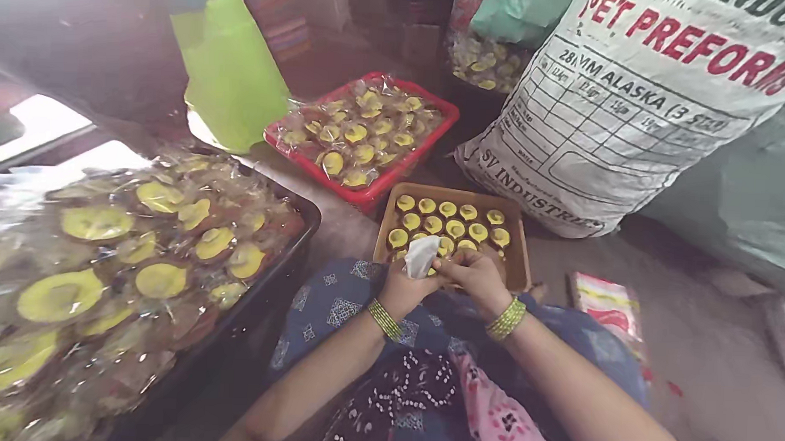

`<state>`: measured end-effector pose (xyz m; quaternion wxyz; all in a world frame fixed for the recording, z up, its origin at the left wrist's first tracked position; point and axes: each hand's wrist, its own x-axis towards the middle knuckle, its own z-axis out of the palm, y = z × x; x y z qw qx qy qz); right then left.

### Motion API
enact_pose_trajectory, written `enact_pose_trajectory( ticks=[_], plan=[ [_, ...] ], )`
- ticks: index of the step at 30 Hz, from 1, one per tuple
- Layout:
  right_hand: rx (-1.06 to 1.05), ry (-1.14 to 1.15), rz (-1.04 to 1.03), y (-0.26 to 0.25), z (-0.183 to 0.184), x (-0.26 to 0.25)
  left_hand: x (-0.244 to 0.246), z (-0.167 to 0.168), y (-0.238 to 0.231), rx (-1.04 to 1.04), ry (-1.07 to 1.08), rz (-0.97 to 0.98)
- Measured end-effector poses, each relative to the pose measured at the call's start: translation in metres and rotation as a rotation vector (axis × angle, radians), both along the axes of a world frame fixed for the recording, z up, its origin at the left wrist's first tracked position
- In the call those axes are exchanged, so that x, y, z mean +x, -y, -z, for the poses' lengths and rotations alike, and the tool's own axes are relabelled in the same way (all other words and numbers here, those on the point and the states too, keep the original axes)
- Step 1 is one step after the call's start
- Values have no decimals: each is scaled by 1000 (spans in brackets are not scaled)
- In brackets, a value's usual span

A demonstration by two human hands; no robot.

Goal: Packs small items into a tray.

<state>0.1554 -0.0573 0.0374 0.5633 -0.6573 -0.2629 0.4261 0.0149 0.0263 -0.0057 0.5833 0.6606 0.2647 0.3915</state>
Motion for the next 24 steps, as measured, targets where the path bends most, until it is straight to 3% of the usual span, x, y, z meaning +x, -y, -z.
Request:
enact_pose_trajectory(
  ticks=[10, 14, 17, 19, 22, 24],
  plan=[
    [1, 56, -190, -2, 5, 19, -4, 4, -9, -92, -23, 118],
    [-47, 299, -240, -6, -3, 43, -2, 5, -18, -152, -88, 37],
    [-52, 444, -216, -10, 0, 54, 1, 7, -18, -70, -112, -33],
    [-36, 404, -202, -12, 4, 55, 3, 10, -17, 35, -126, -68],
    [16, 104, -170, -14, 4, 57, 3, 15, -17, 161, -140, -67],
    [-83, 11, -118, -19, 12, 67, 1, 16, -18, 161, -138, -42]
  ],
)
